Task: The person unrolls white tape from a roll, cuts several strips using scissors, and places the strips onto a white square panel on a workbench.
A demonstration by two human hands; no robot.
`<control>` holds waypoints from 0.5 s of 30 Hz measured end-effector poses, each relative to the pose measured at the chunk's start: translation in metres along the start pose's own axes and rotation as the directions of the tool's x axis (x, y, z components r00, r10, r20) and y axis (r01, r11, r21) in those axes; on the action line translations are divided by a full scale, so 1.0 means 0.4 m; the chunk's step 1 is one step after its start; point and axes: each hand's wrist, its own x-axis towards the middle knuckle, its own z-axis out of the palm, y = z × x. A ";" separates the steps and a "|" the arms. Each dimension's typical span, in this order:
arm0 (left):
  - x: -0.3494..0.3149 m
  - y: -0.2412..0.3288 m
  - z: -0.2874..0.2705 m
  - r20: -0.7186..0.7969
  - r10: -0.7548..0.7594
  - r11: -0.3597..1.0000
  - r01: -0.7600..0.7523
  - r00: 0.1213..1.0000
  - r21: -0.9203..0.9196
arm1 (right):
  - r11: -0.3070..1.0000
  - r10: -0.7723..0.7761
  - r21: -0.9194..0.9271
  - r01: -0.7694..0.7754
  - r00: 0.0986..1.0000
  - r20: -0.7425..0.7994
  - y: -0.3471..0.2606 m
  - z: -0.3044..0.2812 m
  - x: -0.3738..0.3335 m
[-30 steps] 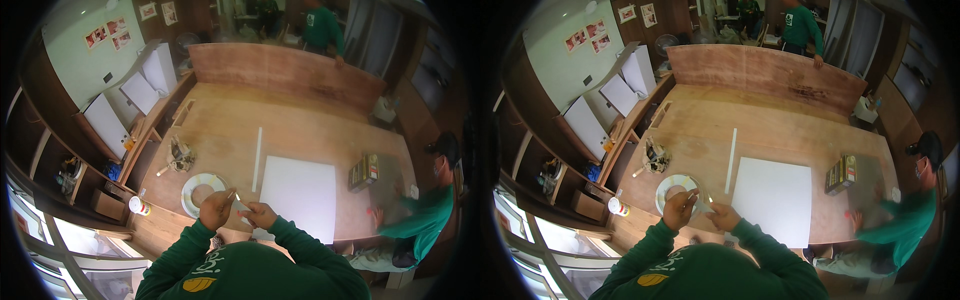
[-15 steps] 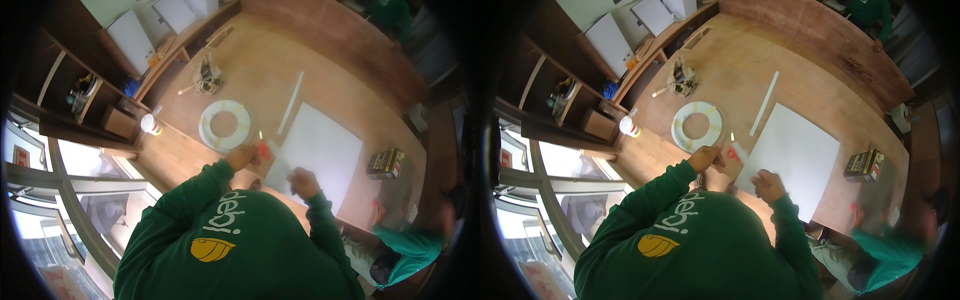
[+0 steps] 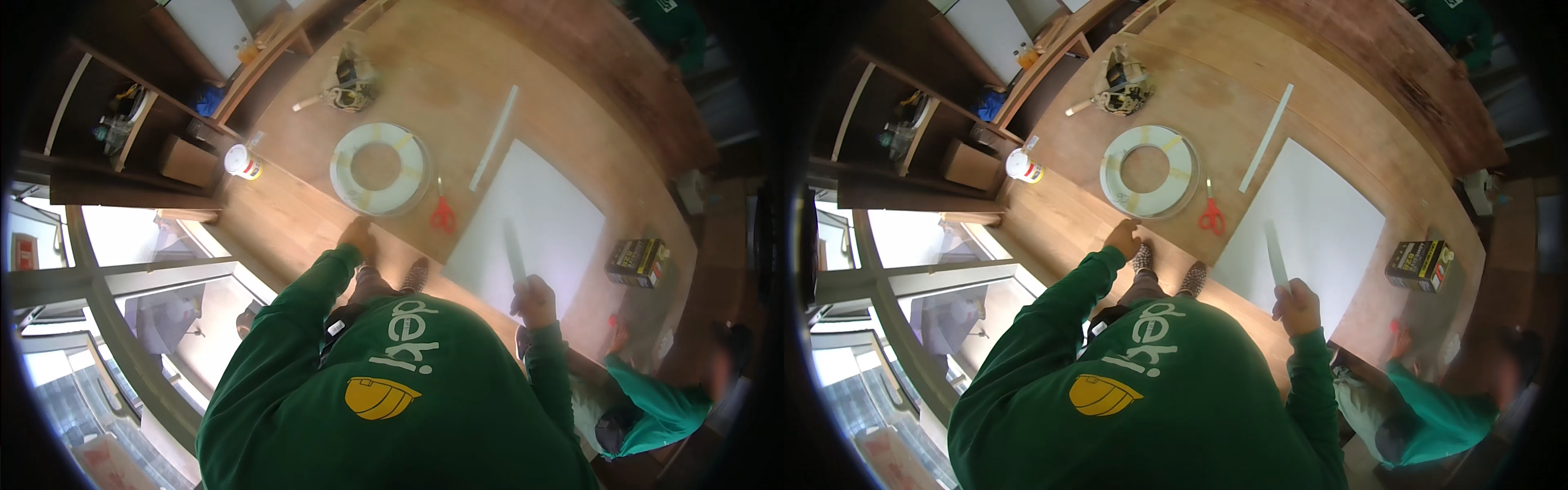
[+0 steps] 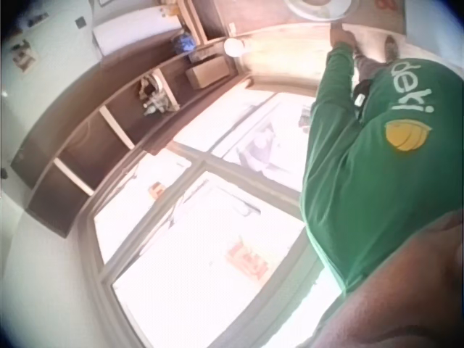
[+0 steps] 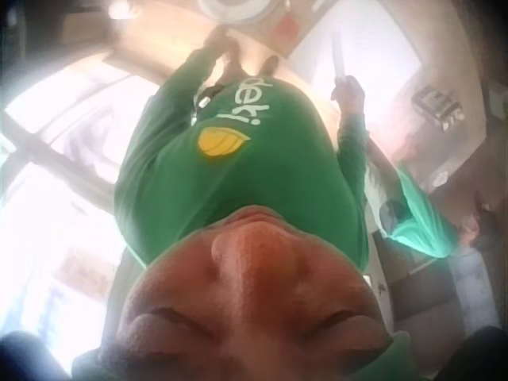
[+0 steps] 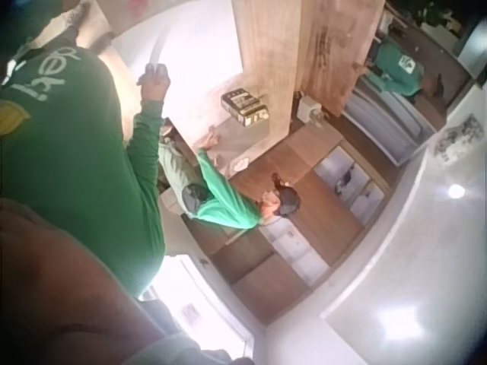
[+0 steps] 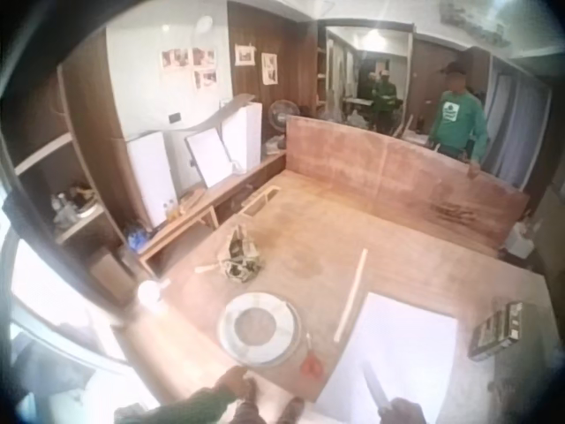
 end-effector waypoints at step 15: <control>0.084 0.053 -0.081 -0.081 0.212 0.863 -0.148 0.974 0.482 | 0.974 0.052 0.221 -0.041 0.998 -0.045 -0.099 0.011 -0.013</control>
